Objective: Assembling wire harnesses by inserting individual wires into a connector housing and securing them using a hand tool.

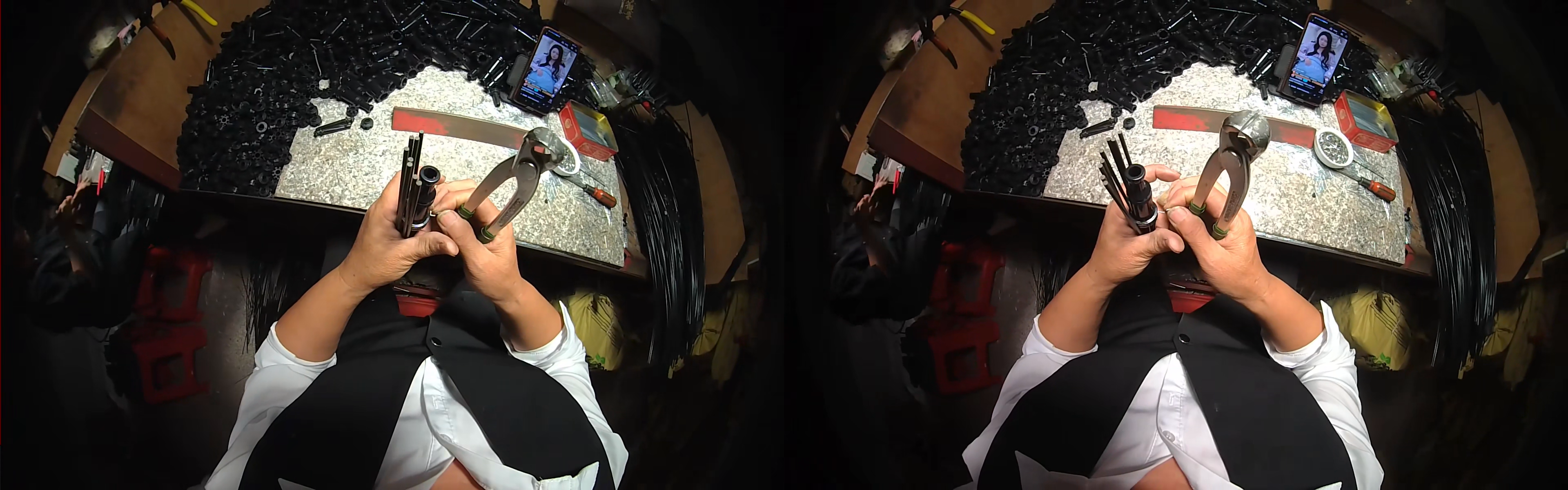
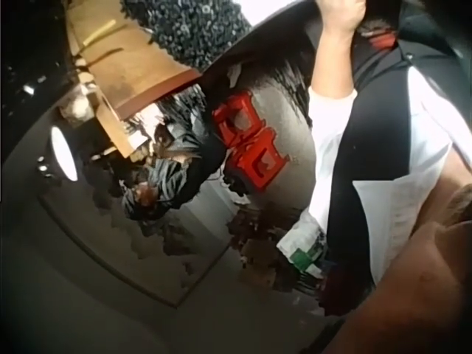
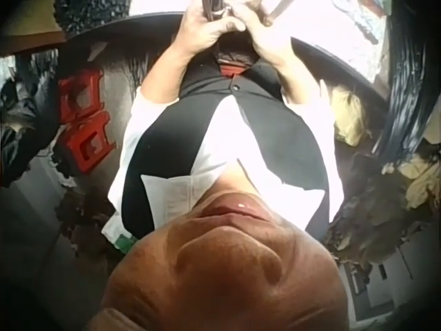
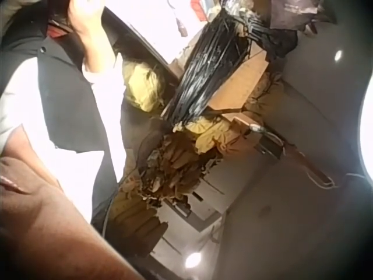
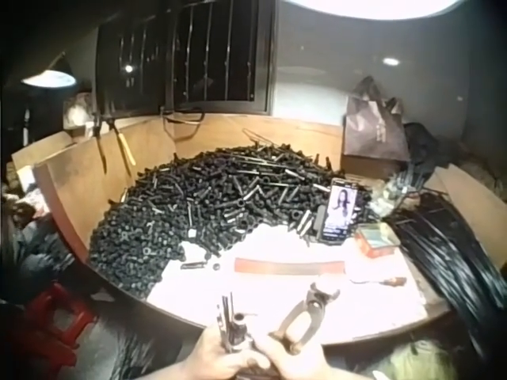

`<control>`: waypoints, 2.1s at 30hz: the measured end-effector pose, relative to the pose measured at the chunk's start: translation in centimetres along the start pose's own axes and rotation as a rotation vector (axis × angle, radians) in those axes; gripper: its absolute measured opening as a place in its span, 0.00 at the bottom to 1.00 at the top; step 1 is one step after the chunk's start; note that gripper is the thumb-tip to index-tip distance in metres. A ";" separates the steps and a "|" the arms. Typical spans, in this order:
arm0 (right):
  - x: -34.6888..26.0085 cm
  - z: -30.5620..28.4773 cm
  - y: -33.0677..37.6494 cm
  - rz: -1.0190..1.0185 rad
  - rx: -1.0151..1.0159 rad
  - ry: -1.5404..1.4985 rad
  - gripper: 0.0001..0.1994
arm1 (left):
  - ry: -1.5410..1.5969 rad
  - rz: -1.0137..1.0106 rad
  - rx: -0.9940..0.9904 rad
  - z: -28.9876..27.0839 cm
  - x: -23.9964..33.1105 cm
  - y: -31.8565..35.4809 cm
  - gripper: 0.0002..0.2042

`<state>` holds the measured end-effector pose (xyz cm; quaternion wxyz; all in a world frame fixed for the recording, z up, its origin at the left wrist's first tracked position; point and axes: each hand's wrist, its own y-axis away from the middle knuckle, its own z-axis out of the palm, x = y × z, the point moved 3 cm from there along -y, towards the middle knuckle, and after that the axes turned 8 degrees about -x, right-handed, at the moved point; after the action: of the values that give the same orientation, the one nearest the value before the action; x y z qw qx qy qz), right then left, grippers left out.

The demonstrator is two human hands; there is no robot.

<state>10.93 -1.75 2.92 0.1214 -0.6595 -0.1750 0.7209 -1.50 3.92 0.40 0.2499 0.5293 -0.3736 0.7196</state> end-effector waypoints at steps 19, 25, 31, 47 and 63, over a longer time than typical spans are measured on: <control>-1.1 0.2 -0.6 -0.080 -0.074 0.462 0.02 | 0.077 -0.046 0.080 -0.3 0.6 0.4 0.35; -2.6 -0.4 -0.5 0.245 -0.277 0.512 0.18 | 0.172 0.006 -0.036 -2.0 0.5 1.0 0.41; -4.8 -2.6 1.0 -0.025 -0.426 0.900 0.33 | 0.095 -0.062 0.028 -3.4 0.6 1.5 0.40; -5.4 -2.1 2.4 0.077 -0.401 1.281 0.42 | -0.173 0.006 0.043 -2.1 1.1 1.5 0.29; -4.4 -2.0 2.9 0.052 -0.359 1.373 0.43 | -0.135 0.029 0.066 -1.4 1.3 1.3 0.31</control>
<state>13.55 -5.99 5.57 0.0767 -0.9786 -0.1593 0.1052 -3.71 4.25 1.09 0.1960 0.5789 -0.3734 0.6979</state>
